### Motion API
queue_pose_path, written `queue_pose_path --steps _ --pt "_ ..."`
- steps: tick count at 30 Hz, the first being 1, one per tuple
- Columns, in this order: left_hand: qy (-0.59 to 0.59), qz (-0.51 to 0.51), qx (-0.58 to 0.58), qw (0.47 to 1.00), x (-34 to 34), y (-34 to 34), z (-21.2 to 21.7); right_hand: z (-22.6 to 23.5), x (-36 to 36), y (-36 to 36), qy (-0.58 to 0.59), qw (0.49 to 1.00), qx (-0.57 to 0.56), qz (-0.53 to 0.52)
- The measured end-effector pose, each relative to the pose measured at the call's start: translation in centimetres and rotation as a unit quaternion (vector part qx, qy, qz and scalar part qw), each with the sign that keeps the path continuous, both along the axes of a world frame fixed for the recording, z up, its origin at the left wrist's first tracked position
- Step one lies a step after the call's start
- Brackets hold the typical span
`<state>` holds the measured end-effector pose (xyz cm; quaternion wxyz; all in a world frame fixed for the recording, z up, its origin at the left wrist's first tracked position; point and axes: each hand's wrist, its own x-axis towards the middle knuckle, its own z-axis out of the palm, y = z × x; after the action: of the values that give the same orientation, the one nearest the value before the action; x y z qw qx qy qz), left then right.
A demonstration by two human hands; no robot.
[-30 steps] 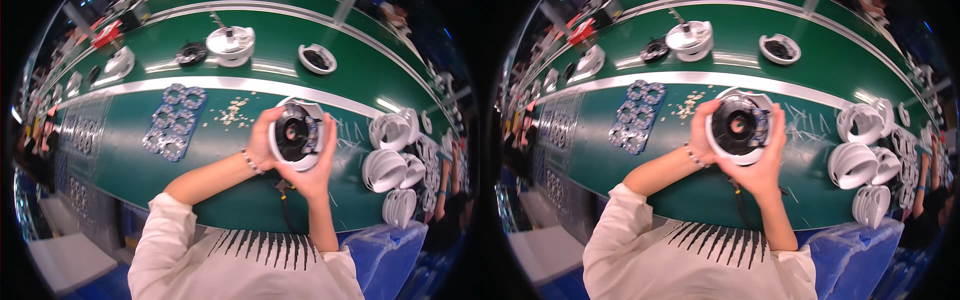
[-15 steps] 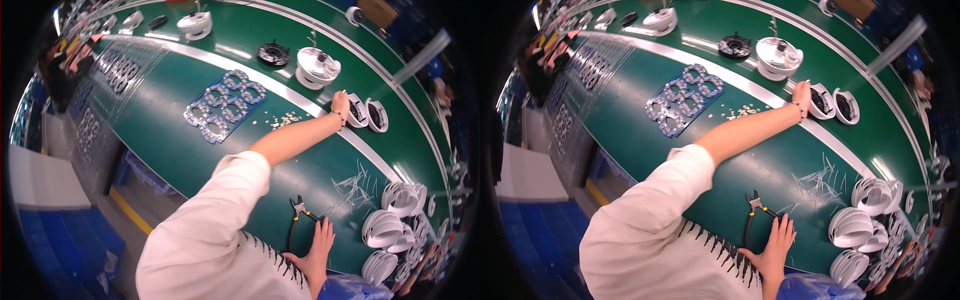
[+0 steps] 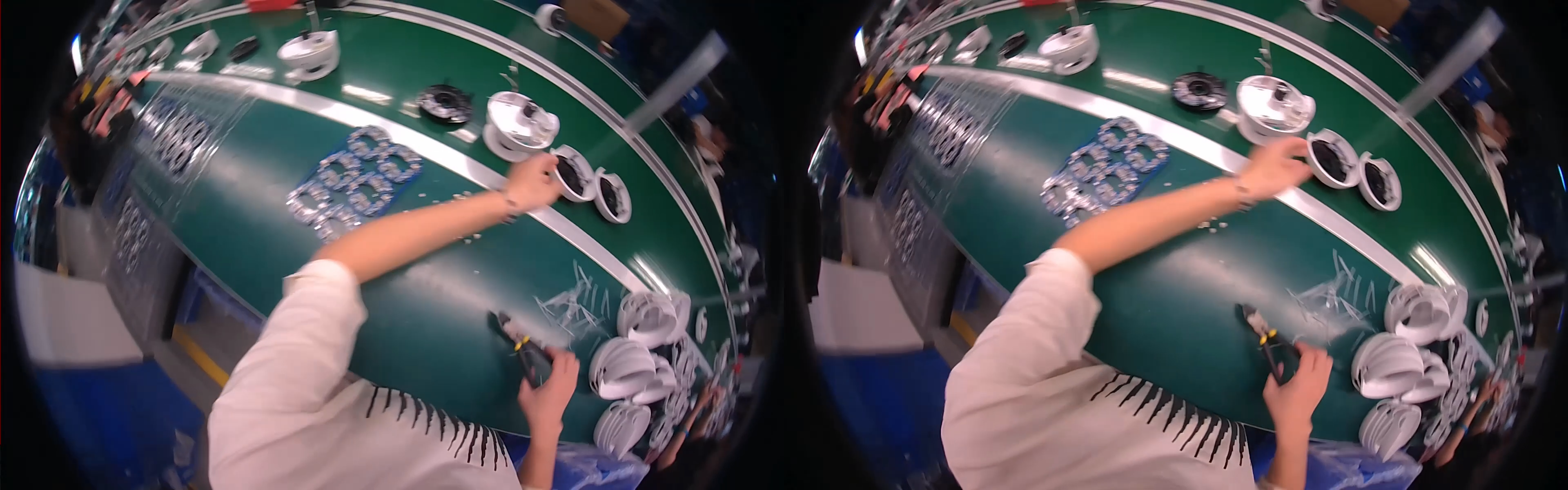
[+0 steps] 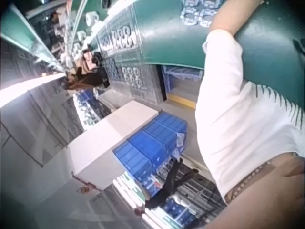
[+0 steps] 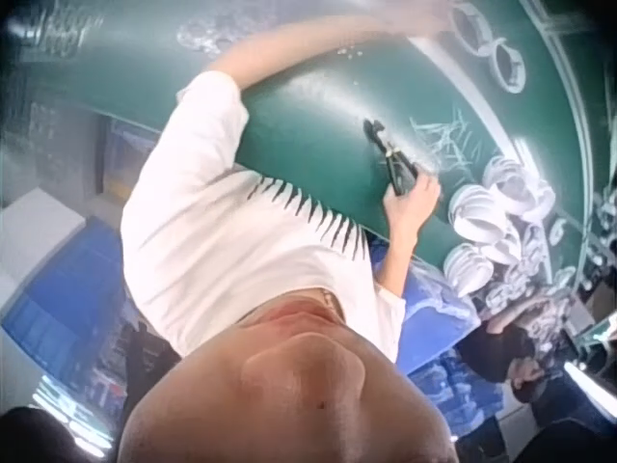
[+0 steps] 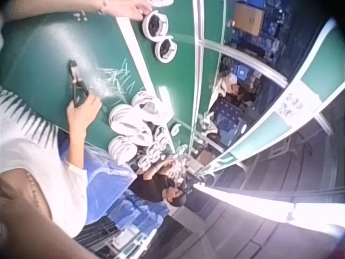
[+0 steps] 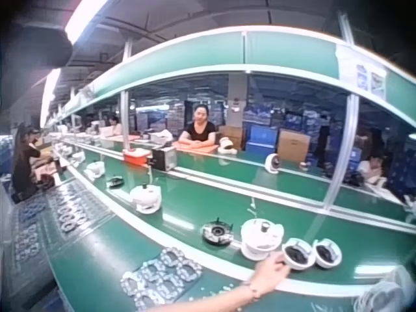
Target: Assemble electronic components and LED boards into plastic circular housings on a factory assembly line.
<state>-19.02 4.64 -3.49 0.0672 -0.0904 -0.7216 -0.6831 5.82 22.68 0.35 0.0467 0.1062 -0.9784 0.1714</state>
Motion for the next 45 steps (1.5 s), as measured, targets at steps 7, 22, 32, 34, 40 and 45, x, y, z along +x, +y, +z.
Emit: queue_pose_path --steps 7,22,32,34,40,45 --pt "0.194 0.159 -0.301 0.92 -5.2 -11.0 5.7 8.2 -12.7 -1.1 0.28 0.952 -0.122 -0.025" --pt "0.107 0.148 -0.404 0.896 -8.5 -7.0 3.6 11.7 -37.6 -5.6 0.205 0.836 0.425 0.278" --pt "0.116 0.12 -0.396 0.903 -9.5 -5.8 4.0 11.7 -38.1 -5.3 0.21 0.822 0.447 0.284" --pt "0.153 0.125 -0.415 0.888 -9.9 -5.4 3.4 11.4 -38.4 -5.1 0.185 0.844 0.422 0.273" --pt "0.152 0.104 -0.38 0.906 -7.6 -5.2 3.7 12.6 -36.1 -2.3 0.151 0.877 0.427 0.16" --pt "0.236 -0.036 -0.283 0.929 -2.5 -5.1 5.2 16.6 -31.6 0.7 0.266 0.939 0.21 0.057"
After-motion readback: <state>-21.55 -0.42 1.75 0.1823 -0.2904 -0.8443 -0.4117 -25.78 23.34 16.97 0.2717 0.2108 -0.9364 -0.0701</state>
